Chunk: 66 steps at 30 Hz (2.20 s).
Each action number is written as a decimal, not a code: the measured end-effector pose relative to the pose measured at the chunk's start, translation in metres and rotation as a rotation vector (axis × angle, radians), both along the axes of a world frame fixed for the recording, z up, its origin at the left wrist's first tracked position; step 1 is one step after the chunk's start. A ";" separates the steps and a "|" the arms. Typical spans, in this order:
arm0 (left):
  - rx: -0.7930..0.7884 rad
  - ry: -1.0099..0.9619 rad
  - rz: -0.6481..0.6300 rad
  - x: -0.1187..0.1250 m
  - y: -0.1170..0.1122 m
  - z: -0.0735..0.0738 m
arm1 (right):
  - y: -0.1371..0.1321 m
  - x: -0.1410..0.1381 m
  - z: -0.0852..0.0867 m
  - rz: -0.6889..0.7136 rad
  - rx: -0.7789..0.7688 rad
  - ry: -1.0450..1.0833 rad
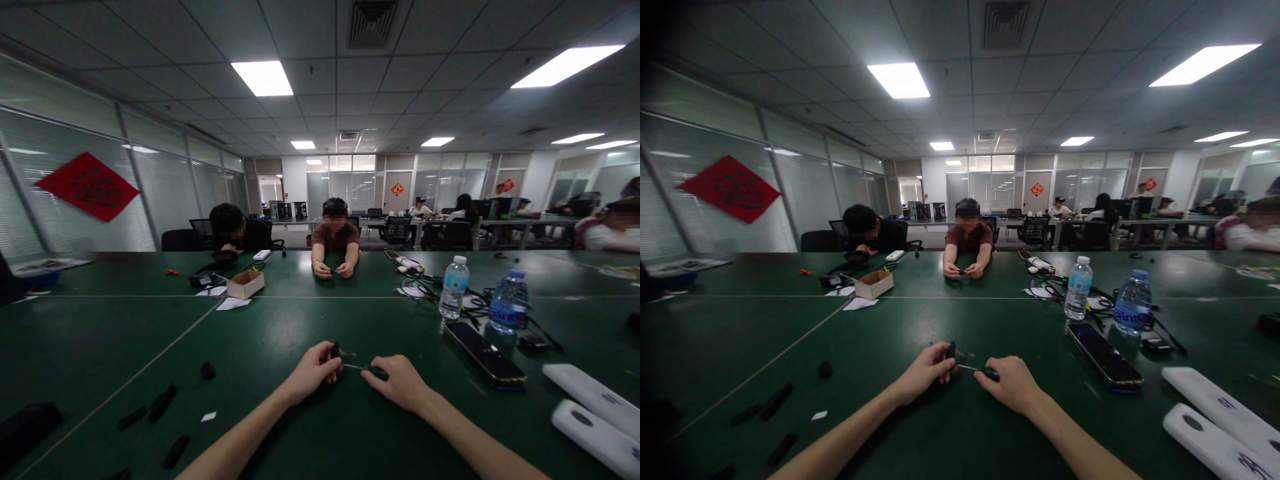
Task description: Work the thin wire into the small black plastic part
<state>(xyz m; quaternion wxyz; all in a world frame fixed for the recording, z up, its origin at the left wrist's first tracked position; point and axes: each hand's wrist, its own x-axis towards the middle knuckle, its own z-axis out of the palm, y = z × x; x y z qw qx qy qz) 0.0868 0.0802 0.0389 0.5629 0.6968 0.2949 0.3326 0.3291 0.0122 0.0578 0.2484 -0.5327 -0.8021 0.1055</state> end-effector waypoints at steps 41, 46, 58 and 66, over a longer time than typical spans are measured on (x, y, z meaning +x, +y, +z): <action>-0.117 -0.125 -0.026 0.001 0.003 -0.001 | 0.000 0.001 0.000 0.004 0.009 -0.006; -0.038 -0.075 -0.040 0.003 0.002 -0.002 | 0.000 0.000 -0.002 -0.005 0.066 -0.045; 0.071 0.122 -0.076 0.001 -0.008 0.005 | 0.007 0.006 -0.006 -0.184 0.105 0.177; -0.123 -0.094 -0.015 0.002 0.001 0.001 | -0.004 -0.003 0.002 -0.045 0.019 -0.064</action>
